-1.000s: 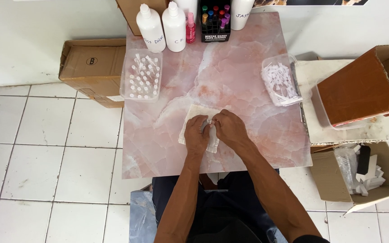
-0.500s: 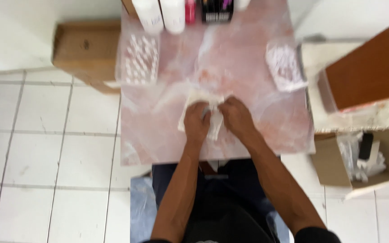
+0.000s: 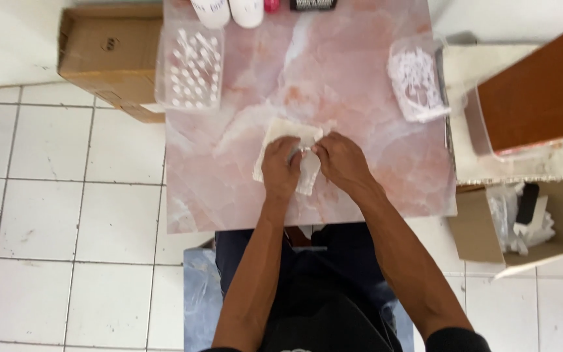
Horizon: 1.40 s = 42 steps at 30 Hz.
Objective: Assembling and wrapping perfume samples using white protective material on a workspace.
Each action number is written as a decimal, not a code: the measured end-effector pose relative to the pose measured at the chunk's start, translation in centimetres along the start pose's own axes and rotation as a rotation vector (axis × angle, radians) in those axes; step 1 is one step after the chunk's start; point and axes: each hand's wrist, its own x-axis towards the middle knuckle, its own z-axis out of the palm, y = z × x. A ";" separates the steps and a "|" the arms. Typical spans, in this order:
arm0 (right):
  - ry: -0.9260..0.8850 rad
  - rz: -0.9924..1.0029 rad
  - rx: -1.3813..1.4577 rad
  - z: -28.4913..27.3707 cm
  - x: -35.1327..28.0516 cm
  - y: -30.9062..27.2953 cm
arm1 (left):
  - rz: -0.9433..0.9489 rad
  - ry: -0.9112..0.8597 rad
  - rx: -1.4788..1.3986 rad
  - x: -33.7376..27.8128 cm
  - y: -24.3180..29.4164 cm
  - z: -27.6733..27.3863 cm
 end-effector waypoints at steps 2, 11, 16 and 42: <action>0.036 -0.010 -0.044 -0.2 0.1 0.2 | -0.003 0.001 -0.005 0.1 0.6 -0.4; 0.235 -0.143 -0.129 0.2 -0.5 1.9 | -0.177 0.017 -0.293 0.3 2.5 -1.6; -0.007 -0.006 0.085 0.4 -0.7 1.3 | -0.247 0.025 -0.458 0.7 2.4 -2.2; 0.430 -0.054 0.300 5.4 -1.9 -1.1 | -0.410 -0.082 -0.718 1.9 5.3 -5.4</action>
